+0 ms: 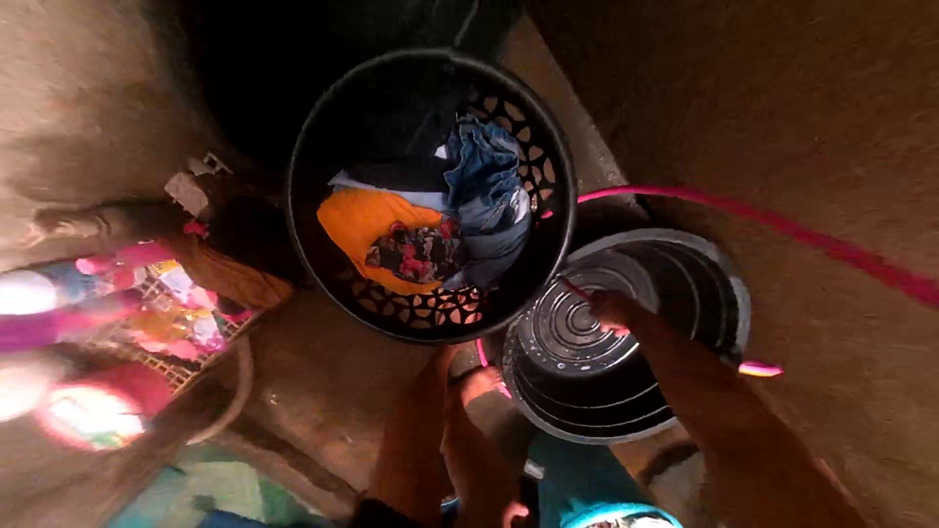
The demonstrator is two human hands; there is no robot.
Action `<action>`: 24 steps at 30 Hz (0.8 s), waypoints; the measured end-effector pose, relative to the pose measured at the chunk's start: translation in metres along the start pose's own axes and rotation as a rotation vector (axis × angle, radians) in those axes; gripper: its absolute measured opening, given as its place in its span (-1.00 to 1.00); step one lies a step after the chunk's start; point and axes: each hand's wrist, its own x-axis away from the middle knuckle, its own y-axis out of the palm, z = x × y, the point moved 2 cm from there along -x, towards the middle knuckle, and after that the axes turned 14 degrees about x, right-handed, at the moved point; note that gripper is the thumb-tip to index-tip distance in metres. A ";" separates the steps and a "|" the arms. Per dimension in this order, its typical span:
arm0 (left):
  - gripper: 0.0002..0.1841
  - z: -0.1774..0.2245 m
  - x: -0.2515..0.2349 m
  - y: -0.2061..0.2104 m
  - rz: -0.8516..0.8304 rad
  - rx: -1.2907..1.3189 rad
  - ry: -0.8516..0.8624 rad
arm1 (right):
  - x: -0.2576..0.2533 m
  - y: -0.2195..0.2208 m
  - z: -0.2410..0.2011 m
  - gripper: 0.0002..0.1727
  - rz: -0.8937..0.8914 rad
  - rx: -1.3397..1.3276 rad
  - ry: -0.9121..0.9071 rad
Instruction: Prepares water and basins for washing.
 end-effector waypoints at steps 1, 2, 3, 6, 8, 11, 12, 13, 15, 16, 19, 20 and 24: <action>-0.43 0.003 -0.001 -0.003 0.012 0.023 -0.017 | 0.023 0.005 0.000 -0.51 -0.008 -0.116 0.003; -0.42 0.002 -0.002 -0.005 0.041 0.048 -0.026 | 0.044 0.011 0.003 -0.50 -0.014 -0.196 0.000; -0.41 0.001 -0.003 -0.008 0.065 0.072 -0.027 | 0.067 0.019 0.006 -0.49 -0.008 -0.266 -0.001; -0.39 0.003 0.002 -0.018 0.130 0.077 0.015 | 0.151 0.044 0.010 -0.47 0.059 -0.454 0.021; -0.40 0.011 0.010 -0.024 0.188 0.075 0.060 | 0.204 0.060 0.013 -0.46 0.103 -0.546 0.032; -0.44 0.031 0.029 -0.034 0.238 0.048 0.152 | 0.273 0.091 0.020 -0.48 0.112 -0.670 0.030; -0.47 0.039 0.040 -0.039 0.264 0.017 0.190 | 0.292 0.103 0.023 -0.48 0.117 -0.700 0.024; -0.49 0.049 0.052 -0.046 0.305 -0.012 0.225 | 0.308 0.115 0.027 -0.49 0.123 -0.713 0.014; -0.50 0.066 0.082 -0.061 0.410 -0.024 0.247 | 0.326 0.146 0.037 -0.50 0.170 -0.726 -0.006; -0.50 0.074 0.098 -0.068 0.445 -0.003 0.220 | 0.333 0.160 0.042 -0.51 0.201 -0.732 -0.013; -0.48 0.094 0.144 -0.072 0.546 -0.009 0.135 | 0.360 0.199 0.050 -0.55 0.282 -0.822 -0.032; -0.48 0.097 0.153 -0.069 0.573 -0.032 0.145 | 0.369 0.210 0.051 -0.56 0.287 -0.865 -0.040; -0.50 0.116 0.159 -0.010 0.536 -0.202 0.207 | 0.402 0.251 0.042 -0.57 0.298 -0.986 -0.123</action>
